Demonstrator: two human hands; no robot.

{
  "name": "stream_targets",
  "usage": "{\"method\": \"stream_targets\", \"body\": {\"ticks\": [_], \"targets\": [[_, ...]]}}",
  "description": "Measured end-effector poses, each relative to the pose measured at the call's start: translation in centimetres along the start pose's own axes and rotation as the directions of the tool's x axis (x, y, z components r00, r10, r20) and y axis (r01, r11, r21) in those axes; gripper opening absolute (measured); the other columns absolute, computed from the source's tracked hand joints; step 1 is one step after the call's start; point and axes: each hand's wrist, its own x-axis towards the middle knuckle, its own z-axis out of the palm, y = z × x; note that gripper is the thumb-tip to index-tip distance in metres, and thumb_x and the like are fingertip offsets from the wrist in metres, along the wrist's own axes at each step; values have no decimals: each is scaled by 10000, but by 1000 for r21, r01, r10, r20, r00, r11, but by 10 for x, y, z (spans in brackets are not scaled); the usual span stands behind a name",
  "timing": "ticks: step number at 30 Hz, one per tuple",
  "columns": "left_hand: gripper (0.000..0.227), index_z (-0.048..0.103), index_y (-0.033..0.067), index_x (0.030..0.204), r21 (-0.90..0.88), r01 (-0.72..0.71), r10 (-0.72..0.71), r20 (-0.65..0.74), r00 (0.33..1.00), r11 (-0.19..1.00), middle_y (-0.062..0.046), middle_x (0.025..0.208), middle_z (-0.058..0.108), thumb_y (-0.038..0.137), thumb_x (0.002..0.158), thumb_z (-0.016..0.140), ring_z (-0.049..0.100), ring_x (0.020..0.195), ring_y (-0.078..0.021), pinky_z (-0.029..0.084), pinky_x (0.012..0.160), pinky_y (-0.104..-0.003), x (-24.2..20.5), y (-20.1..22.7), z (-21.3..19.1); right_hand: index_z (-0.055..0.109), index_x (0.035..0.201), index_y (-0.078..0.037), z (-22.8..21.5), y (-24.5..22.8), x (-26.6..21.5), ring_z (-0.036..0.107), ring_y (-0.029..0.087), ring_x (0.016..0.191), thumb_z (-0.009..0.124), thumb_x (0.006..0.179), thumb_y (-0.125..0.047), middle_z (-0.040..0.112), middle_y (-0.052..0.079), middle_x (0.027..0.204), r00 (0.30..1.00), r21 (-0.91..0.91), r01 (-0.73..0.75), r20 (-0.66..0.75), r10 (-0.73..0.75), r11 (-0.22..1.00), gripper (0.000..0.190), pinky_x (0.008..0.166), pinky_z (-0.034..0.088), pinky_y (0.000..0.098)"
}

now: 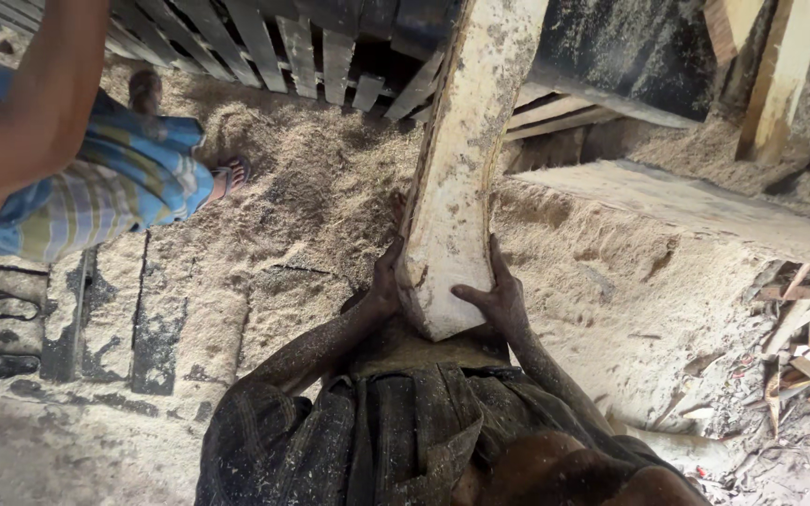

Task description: The person processes lumber by guiding wood pieces through machinery and stacking them in a woodworking shop.

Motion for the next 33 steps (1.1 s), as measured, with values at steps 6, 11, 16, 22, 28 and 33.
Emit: {"method": "stream_targets", "body": {"ticks": [6, 11, 16, 22, 28, 33], "targets": [[698, 518, -24, 1476, 83, -32, 17, 185, 983, 996, -187, 1390, 646, 518, 1039, 470, 612, 1246, -293, 453, 1120, -411, 5, 23, 14, 153, 1640, -75, -8, -5, 22, 760, 290, 1047, 922, 728, -265, 742, 229, 1207, 1000, 8, 25, 9, -25, 1000, 1208, 922, 617, 414], [653, 499, -83, 1438, 61, -135, 140, -88, 986, 989, -294, 1287, 648, 440, 1046, 506, 619, 1133, -404, 503, 1019, -455, 24, 19, 24, 138, 1647, -135, -15, -20, 45, 800, 290, 879, 906, 699, -295, 782, 199, 1093, 996, -9, -89, 24, 89, 996, 1231, 849, 667, 444], [671, 437, -75, 1506, 265, -285, 324, -118, 939, 921, -327, 1418, 535, 416, 1054, 509, 522, 1269, -450, 438, 1086, -491, 38, 32, 41, 170, 1638, -124, -29, -26, 66, 806, 287, 844, 905, 707, -310, 784, 198, 1052, 999, 20, -50, 21, 49, 999, 1200, 798, 684, 450], [845, 280, 56, 1656, 704, -689, 640, 451, 622, 173, -245, 1731, 249, 494, 997, 575, 221, 1620, -402, 197, 1316, -566, 23, 85, 123, 173, 1633, -83, -40, -34, 93, 797, 292, 855, 897, 724, -319, 768, 216, 1084, 1000, 47, -30, -2, 30, 998, 1186, 790, 681, 430], [914, 299, 78, 1631, 901, -432, 637, 358, 683, -42, -208, 1697, 296, 479, 900, 674, 266, 1579, -397, 195, 1292, -569, 49, 104, 154, 259, 1613, -43, -57, -48, 125, 785, 294, 944, 921, 733, -333, 763, 238, 1120, 989, -23, 122, -83, -123, 992, 1139, 803, 662, 424], [798, 226, 64, 1647, 831, -446, 573, 554, 604, -333, -172, 1720, 292, 478, 1036, 527, 210, 1614, -412, 55, 1314, -579, 82, 134, 172, 269, 1613, -45, -76, -63, 161, 789, 292, 909, 907, 740, -341, 763, 234, 1119, 993, -51, 88, -77, -92, 995, 1122, 783, 664, 415]]}}
